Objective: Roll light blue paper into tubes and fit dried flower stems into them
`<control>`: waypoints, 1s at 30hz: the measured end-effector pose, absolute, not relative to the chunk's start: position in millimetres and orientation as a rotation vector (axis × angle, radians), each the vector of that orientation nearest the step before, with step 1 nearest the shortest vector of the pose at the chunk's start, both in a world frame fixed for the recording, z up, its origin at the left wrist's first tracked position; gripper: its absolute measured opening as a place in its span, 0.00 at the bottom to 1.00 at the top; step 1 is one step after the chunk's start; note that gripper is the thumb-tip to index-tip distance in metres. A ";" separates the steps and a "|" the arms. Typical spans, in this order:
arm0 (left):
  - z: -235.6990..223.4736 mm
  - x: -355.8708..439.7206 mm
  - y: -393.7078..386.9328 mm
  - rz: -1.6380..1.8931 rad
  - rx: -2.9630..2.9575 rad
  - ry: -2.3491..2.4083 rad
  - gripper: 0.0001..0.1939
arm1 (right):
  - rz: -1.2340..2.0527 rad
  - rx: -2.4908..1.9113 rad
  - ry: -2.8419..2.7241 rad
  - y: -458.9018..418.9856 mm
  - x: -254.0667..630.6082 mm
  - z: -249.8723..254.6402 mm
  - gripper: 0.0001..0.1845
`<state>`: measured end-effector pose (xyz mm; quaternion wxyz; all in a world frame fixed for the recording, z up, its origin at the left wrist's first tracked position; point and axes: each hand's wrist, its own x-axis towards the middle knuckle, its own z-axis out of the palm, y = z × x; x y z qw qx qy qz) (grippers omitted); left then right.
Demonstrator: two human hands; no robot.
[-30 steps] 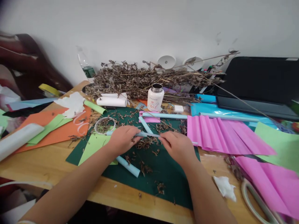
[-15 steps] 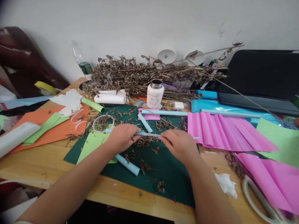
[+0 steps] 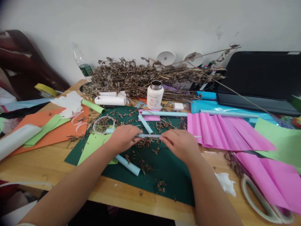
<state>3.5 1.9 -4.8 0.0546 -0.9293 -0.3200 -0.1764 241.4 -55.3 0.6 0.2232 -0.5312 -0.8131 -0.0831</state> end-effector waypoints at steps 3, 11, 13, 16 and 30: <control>0.3 -9.3 9.8 -0.889 -2.724 -0.931 0.08 | -0.299 -1.687 -1.824 -53.0 263.8 -1.3 0.13; 14.4 -16.8 -3.1 -1.643 -2.652 -0.459 0.09 | -0.274 -1.752 -2.136 -35.7 260.2 -16.6 0.09; 12.2 -14.8 -7.4 -1.815 -2.658 -0.576 0.08 | -0.264 -1.746 -2.149 -35.0 255.8 -18.2 0.08; 7.5 -12.4 -11.8 -2.055 -2.675 -0.713 0.09 | -0.247 -1.688 -2.121 -40.6 244.5 -11.3 0.11; 6.9 1.2 -26.8 -2.035 -2.954 -0.486 0.07 | -0.010 -1.131 -2.161 -40.6 167.7 -7.4 0.12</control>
